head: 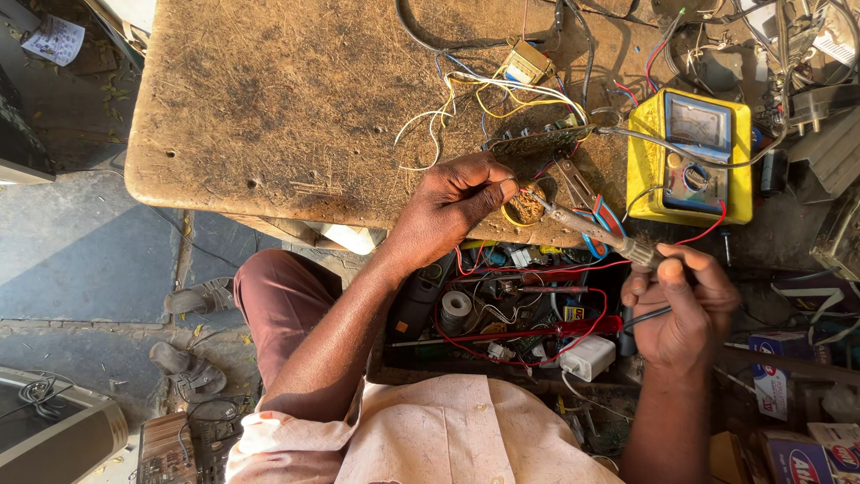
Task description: The person uses a soldering iron to solder wires on a circuit board, then uses pliers to strip and twist wires, and finally solders the wires again. The work is performed at a cluttered workbench with various electronic components and tools visible.
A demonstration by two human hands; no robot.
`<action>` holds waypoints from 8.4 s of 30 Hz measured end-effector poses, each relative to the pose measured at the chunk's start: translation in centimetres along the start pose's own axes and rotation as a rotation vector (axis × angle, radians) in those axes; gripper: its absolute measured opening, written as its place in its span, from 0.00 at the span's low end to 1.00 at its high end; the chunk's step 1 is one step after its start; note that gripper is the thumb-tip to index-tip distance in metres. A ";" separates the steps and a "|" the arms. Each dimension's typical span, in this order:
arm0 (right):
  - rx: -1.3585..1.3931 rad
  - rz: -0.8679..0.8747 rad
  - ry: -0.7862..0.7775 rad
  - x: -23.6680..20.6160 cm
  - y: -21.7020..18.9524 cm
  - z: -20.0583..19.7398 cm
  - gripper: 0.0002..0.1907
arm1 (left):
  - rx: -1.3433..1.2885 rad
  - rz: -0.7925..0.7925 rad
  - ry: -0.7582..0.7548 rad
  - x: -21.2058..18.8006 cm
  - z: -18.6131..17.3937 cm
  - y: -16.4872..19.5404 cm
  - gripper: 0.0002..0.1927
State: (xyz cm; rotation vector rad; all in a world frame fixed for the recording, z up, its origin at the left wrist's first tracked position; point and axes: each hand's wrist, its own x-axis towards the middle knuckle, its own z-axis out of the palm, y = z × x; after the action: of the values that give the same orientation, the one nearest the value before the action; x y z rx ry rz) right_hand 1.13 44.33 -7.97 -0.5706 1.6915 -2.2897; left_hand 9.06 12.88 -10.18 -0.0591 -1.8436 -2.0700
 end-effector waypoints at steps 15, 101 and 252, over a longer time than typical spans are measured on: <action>-0.739 -0.524 -0.058 -1.3 -3.0 2.9 0.04 | -0.011 -0.002 0.026 0.0 0.2 0.1 0.06; -0.031 -0.021 0.015 -1.2 0.6 -0.9 0.04 | 0.084 0.040 -0.053 0.2 -0.5 0.3 0.10; -0.822 -0.550 -0.005 -3.6 -2.0 3.5 0.07 | 0.001 -0.024 0.005 -0.4 0.0 -0.7 0.10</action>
State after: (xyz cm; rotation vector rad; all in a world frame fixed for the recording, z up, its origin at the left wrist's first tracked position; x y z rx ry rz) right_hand 5.95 43.44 -5.80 -1.3269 2.7247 -1.7497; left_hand 9.27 13.02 -10.92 -0.0320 -1.8511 -2.0833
